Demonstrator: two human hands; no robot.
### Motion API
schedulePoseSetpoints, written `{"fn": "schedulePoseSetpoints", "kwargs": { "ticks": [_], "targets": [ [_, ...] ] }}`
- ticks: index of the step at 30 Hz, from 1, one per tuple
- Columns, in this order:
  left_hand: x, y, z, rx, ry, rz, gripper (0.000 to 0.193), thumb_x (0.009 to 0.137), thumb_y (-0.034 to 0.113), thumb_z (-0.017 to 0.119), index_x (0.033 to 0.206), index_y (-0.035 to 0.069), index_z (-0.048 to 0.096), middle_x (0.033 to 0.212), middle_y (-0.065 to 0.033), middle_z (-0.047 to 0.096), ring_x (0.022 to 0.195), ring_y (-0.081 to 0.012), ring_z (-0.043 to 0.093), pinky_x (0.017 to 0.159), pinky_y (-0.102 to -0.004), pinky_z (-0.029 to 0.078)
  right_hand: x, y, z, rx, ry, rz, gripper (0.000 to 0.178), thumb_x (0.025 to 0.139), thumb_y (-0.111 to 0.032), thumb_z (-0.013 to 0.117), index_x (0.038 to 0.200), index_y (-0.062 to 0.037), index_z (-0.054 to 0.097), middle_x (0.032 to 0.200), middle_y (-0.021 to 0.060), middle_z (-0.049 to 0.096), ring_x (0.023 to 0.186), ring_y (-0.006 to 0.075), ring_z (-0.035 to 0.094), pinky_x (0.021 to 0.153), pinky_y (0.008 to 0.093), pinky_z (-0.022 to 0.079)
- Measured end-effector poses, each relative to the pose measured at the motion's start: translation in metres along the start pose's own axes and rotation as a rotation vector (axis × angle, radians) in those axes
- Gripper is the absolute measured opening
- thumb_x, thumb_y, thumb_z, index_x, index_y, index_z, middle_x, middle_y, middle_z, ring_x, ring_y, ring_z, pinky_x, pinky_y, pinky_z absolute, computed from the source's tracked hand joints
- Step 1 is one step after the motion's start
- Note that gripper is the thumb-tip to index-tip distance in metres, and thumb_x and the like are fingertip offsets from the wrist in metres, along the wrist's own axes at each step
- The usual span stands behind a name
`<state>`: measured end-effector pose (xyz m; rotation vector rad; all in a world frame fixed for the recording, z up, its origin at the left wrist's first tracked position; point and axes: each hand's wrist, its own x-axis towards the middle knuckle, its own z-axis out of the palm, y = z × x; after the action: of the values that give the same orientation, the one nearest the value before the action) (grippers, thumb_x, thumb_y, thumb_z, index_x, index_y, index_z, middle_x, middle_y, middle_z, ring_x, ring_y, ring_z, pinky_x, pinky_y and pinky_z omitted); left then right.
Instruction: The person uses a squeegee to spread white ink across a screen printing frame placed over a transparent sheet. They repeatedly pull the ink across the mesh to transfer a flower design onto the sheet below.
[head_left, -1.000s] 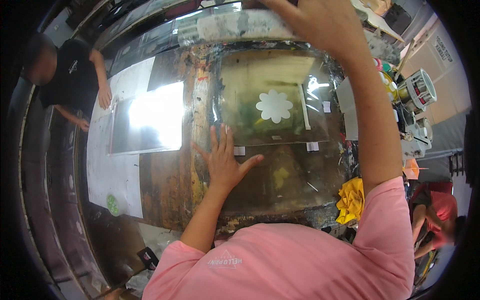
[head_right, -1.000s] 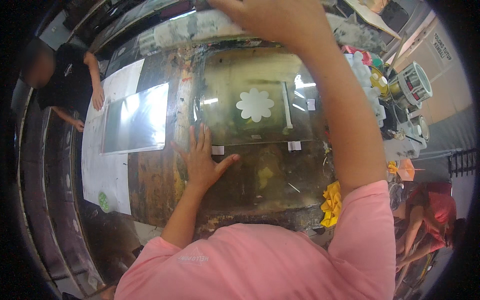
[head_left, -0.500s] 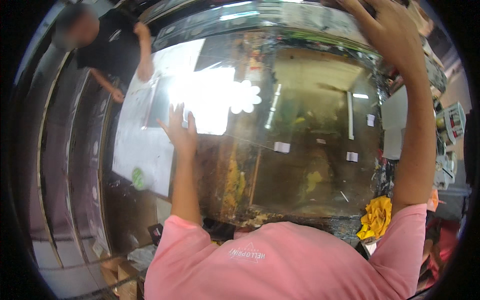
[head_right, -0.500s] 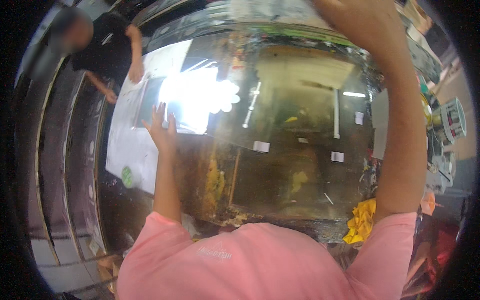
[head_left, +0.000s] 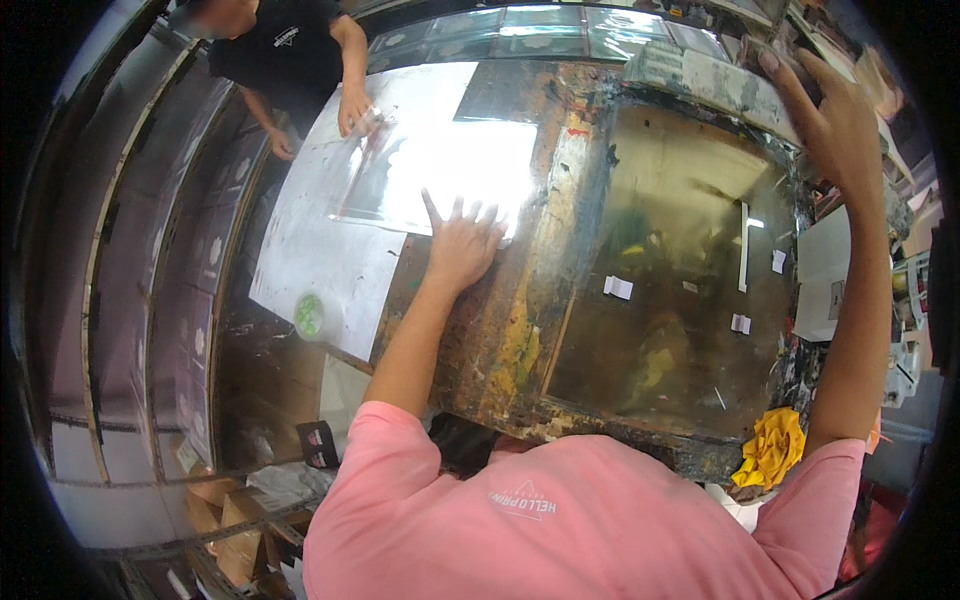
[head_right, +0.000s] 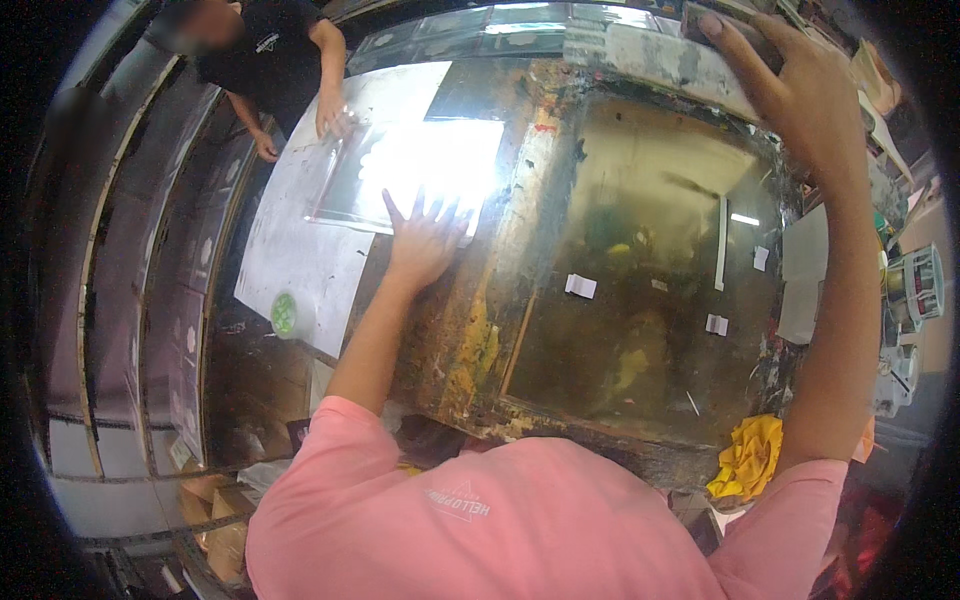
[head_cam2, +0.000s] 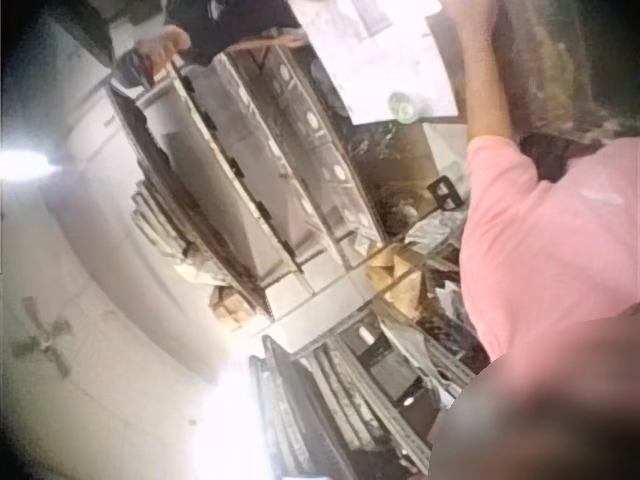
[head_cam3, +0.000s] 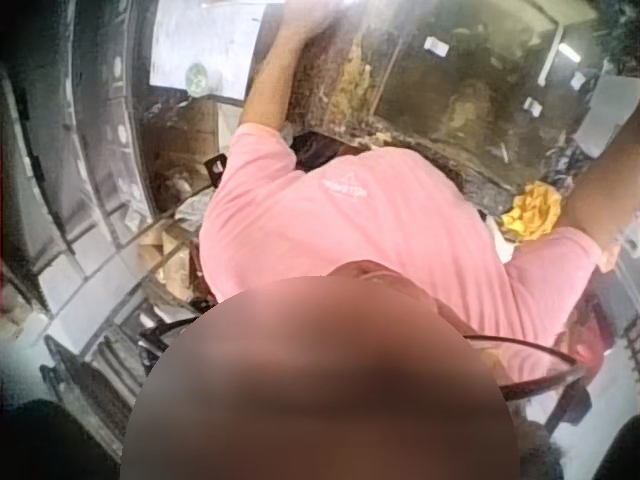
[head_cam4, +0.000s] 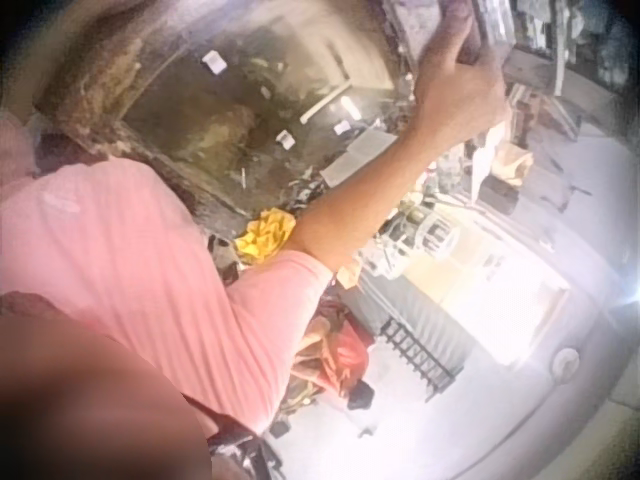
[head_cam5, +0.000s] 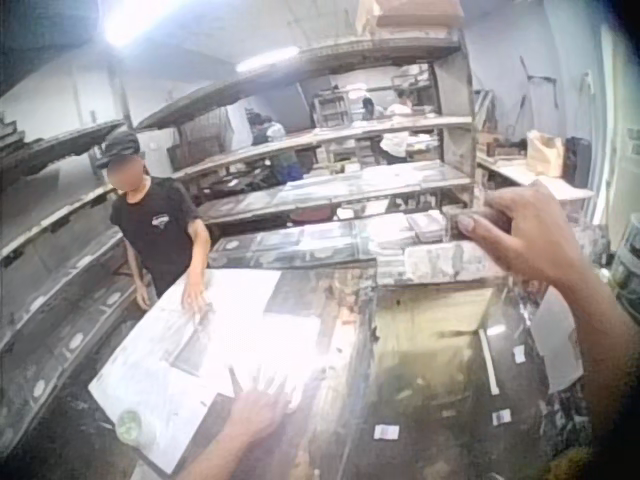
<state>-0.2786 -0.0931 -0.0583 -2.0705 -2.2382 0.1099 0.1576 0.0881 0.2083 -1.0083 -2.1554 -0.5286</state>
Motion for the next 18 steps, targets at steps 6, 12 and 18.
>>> {"fn": "schedulePoseSetpoints", "kwargs": {
  "ticks": [6,12,18],
  "targets": [
    [0.019,0.017,-0.010,-0.068,0.167,-0.055,0.049,0.114,0.036,0.033,0.147,0.015,0.063,0.164,-0.0065,0.052,0.160,-0.0399,0.032,0.118,-0.0847,-0.011,0.014,0.039,0.005,-0.168,-0.275,-0.010,0.049,0.103,-0.012,0.059,0.150,-0.0263,0.060,0.122,0.0186,0.070,0.099,0.0397,0.068,0.084,0.0467,0.053],
    [0.048,0.076,-0.068,-0.032,0.218,0.172,0.041,0.113,0.025,0.043,0.145,0.016,0.067,0.163,-0.0076,0.053,0.159,-0.0363,0.035,0.120,-0.0820,-0.011,0.037,0.010,-0.008,-0.193,-0.027,-0.083,0.056,0.099,-0.062,0.060,0.091,-0.0066,0.066,0.074,0.0158,0.066,0.068,0.0323,0.063,0.066,0.0431,0.047],
    [0.016,0.215,-0.047,-0.238,0.110,0.294,0.111,0.087,0.091,0.049,0.159,0.006,0.051,0.171,-0.0191,0.039,0.160,-0.0448,0.030,0.124,-0.0778,-0.006,0.020,0.010,-0.011,0.028,-0.218,0.288,0.081,0.095,-0.082,0.053,0.068,-0.0078,0.068,0.063,0.0062,0.064,0.059,0.0187,0.057,0.055,0.0355,0.040]
  ]
}}
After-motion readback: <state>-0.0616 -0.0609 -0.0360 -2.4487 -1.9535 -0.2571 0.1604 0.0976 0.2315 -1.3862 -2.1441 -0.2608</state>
